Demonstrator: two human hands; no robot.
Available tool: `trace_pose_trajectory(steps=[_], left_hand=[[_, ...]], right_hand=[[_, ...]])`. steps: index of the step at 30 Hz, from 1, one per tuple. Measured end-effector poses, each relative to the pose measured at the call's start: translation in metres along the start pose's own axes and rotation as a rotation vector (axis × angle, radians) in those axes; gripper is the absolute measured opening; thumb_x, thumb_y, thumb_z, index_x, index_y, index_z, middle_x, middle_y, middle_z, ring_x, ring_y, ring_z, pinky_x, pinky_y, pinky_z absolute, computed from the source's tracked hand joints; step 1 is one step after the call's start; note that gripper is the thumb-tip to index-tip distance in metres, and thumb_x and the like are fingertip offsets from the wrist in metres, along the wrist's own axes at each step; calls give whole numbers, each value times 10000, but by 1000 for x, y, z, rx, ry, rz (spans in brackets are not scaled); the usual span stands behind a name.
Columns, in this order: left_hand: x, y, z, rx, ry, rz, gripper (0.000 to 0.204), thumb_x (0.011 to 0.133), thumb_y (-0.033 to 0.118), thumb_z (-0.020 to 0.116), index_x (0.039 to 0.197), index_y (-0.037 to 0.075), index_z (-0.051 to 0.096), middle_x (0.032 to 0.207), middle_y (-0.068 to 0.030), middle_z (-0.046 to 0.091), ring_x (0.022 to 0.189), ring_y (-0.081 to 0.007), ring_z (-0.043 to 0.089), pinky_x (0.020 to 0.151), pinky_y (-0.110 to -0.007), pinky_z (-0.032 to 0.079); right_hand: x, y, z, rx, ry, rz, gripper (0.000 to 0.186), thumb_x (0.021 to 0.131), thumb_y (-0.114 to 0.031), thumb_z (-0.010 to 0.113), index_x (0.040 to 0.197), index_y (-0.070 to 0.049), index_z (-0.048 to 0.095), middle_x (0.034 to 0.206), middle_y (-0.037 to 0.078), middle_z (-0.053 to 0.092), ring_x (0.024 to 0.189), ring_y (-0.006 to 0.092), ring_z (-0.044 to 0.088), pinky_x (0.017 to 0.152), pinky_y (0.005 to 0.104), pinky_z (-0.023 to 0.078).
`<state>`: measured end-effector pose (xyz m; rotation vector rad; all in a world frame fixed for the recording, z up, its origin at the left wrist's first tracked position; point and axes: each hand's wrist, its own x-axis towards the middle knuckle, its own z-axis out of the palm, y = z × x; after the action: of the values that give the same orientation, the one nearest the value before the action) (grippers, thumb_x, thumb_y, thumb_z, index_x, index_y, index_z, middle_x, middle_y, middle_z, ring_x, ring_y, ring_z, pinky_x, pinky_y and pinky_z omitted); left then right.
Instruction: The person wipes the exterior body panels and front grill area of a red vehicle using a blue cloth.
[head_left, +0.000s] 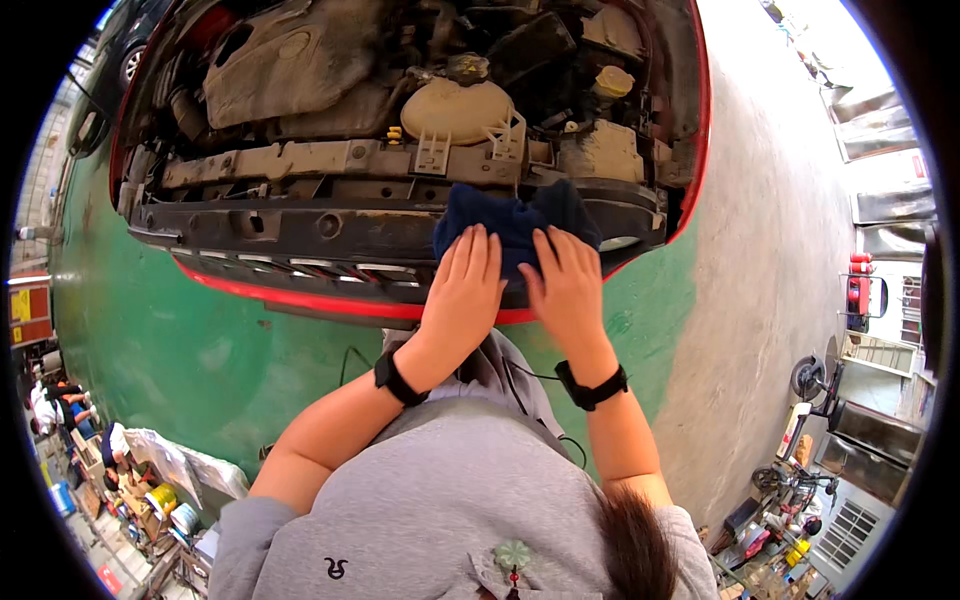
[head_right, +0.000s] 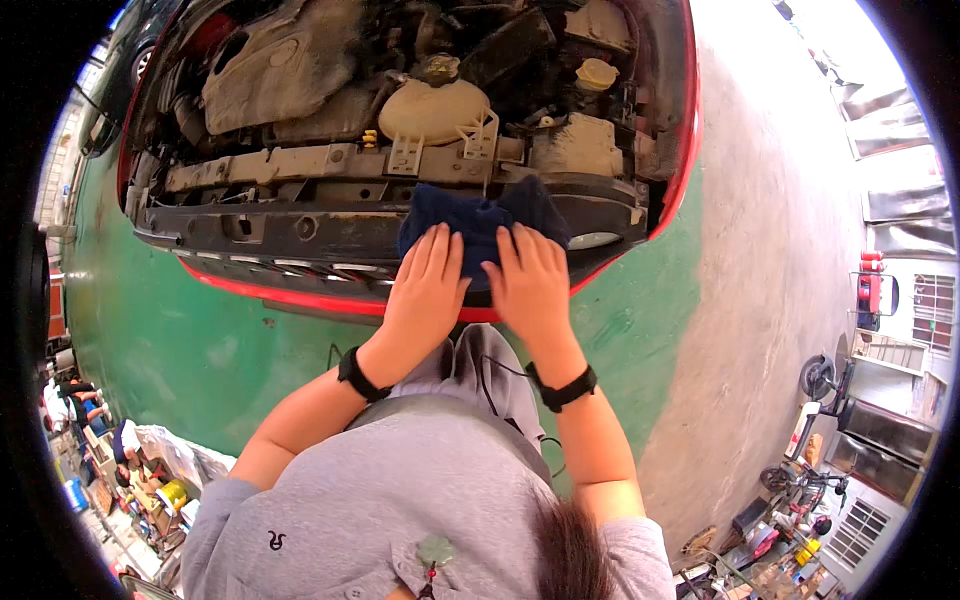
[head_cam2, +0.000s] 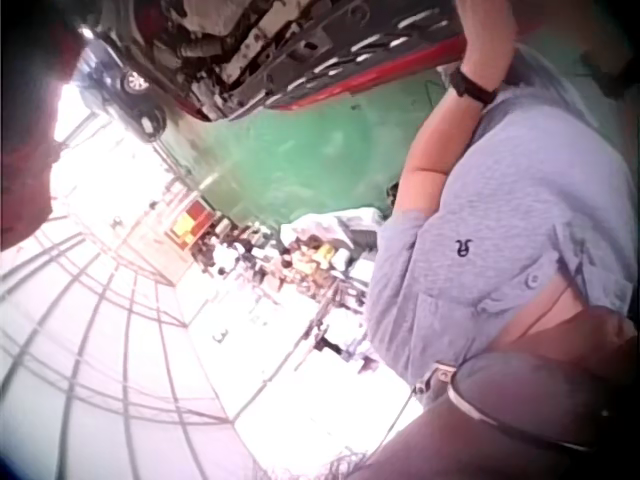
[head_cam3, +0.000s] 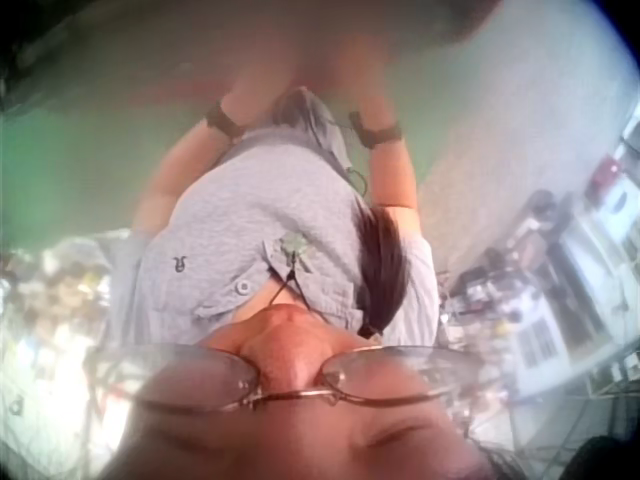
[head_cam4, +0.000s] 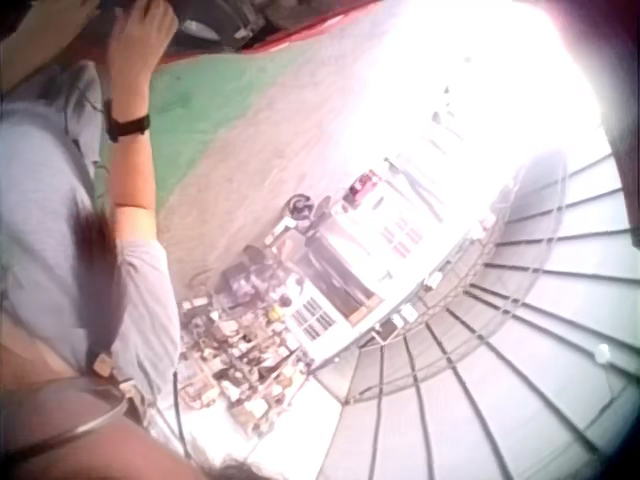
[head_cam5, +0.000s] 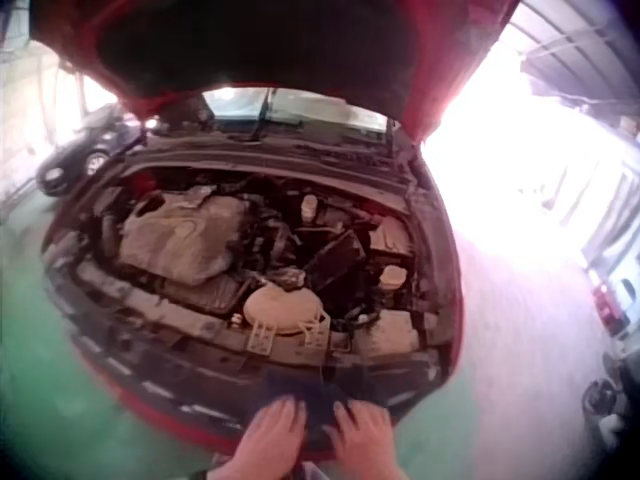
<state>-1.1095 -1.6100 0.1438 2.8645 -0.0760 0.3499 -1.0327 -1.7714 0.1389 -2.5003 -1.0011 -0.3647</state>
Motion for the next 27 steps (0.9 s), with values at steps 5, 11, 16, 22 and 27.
trace_pose_trajectory(steps=[5, 11, 16, 22, 27], left_hand=[[9, -42, -12, -155, 73, 209, 328, 786, 113, 661, 1094, 4, 636, 1080, -109, 609, 1039, -266, 591, 905, -364, 489], [-10, -85, -28, -210, 122, 173, 236, 737, 50, 683, 969, 25, 651, 982, -75, 618, 948, -248, 611, 844, -356, 508], [-25, -121, -44, -198, 115, 139, 240, 742, 58, 692, 974, 16, 647, 1005, -89, 623, 978, -269, 607, 862, -365, 505], [-41, -158, -84, -173, 152, 166, 230, 751, 71, 681, 974, 45, 635, 1031, -81, 621, 971, -269, 602, 826, -386, 493], [-62, -128, -119, -538, 86, 212, 174, 830, 60, 634, 996, 36, 587, 997, -111, 601, 912, -303, 610, 789, -392, 489]], right_hand=[[3, 10, -6, 171, 38, 14, 310, 737, -125, 751, 1019, -31, 666, 1034, 93, 609, 1025, 291, 567, 895, 419, 425], [20, -49, 23, 188, -32, -59, 384, 761, -85, 699, 1113, -4, 569, 1080, 150, 541, 1053, 346, 521, 900, 439, 415], [36, -95, 43, 170, -48, -62, 370, 765, -73, 672, 1108, 16, 566, 1086, 155, 537, 1065, 345, 518, 915, 445, 413], [59, -105, 38, 388, 22, -180, 416, 668, -13, 700, 1079, -27, 638, 963, 121, 575, 927, 313, 577, 819, 414, 482], [29, -131, -17, 351, 108, -224, 338, 689, -61, 738, 1009, -59, 633, 902, 92, 601, 802, 290, 588, 736, 377, 481]])
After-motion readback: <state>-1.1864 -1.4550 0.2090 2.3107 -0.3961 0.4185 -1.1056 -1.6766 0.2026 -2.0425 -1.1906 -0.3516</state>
